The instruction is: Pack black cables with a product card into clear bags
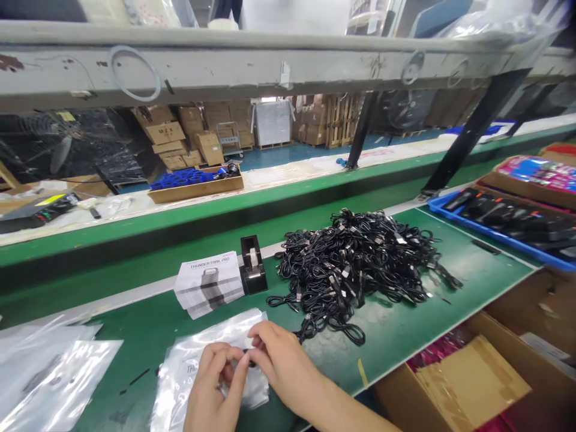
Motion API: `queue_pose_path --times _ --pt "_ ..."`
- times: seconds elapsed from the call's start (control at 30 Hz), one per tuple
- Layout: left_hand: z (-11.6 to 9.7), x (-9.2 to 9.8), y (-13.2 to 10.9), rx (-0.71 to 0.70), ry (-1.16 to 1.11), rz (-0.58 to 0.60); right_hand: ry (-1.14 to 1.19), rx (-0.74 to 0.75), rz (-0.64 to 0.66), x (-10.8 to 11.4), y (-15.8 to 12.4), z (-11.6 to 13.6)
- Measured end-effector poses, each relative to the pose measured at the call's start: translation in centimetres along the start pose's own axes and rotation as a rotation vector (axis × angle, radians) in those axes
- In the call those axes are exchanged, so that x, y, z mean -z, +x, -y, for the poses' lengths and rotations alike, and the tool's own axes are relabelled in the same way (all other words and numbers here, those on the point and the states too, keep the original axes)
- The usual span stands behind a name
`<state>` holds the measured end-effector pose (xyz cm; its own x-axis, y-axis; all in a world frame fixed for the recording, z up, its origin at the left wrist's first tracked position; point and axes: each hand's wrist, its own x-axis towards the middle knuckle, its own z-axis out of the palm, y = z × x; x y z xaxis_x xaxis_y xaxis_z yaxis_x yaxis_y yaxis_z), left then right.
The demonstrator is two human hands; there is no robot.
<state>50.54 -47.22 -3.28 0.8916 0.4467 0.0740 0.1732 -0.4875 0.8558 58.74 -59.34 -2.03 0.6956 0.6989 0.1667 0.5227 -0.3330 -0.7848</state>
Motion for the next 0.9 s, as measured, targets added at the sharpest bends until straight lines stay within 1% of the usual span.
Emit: queue_pose_path --times 0.1,0.17,0.2,0.27,0.33,0.4,0.47,0.5,0.53,0.57,0.6,0.67,0.73,0.77,0.8,0.83,0.9 --pt "-0.7 1.3 0.5 -0.019 -0.025 -0.006 0.281 -0.055 0.082 1.1 0.4 2.2" --pt "-1.6 2.4 0.7 -0.015 -0.067 -0.083 0.324 0.004 0.149 2.3 1.0 3.7" --pt "-2.2 3.0 0.7 -0.009 -0.079 -0.139 0.283 0.063 0.175 2.9 1.4 4.5" --pt "-3.3 4.4 0.6 0.001 -0.079 -0.242 0.124 0.210 0.211 4.0 2.5 6.0" --pt "-3.9 5.8 0.6 0.010 -0.081 -0.314 -0.022 0.332 0.223 4.8 4.0 7.5" --pt "-3.8 7.0 0.7 0.031 -0.141 -0.393 -0.073 0.431 0.230 5.6 5.6 8.9" --pt "-3.0 7.9 1.0 0.046 -0.266 -0.455 -0.039 0.519 0.256 6.5 7.0 10.3" --pt "-2.4 8.1 1.2 0.048 -0.342 -0.461 0.001 0.554 0.284 7.0 7.6 10.9" --pt "-1.8 8.2 1.3 0.056 -0.421 -0.448 0.051 0.577 0.320 7.6 8.0 11.6" --pt "-1.3 8.1 1.4 0.072 -0.496 -0.408 0.110 0.591 0.366 8.1 8.3 12.1" --pt "-1.0 7.9 1.4 0.098 -0.566 -0.340 0.174 0.601 0.413 8.6 8.4 12.6" --pt "-0.9 7.3 1.0 0.163 -0.705 -0.149 0.280 0.611 0.502 9.3 8.2 13.3" --pt "-1.5 6.6 0.4 0.201 -0.826 0.059 0.341 0.603 0.562 9.6 7.7 13.4" --pt "-1.9 6.2 0.0 0.211 -0.869 0.128 0.354 0.595 0.580 9.6 7.4 13.2" --pt "-2.3 6.0 -0.2 0.226 -0.891 0.155 0.356 0.580 0.591 9.7 7.2 12.9" --pt "-2.7 5.7 -0.4 0.240 -0.887 0.145 0.352 0.562 0.593 9.6 6.9 12.3" --pt "-2.9 5.4 -0.6 0.253 -0.809 0.060 0.349 0.517 0.548 9.5 6.3 10.7"
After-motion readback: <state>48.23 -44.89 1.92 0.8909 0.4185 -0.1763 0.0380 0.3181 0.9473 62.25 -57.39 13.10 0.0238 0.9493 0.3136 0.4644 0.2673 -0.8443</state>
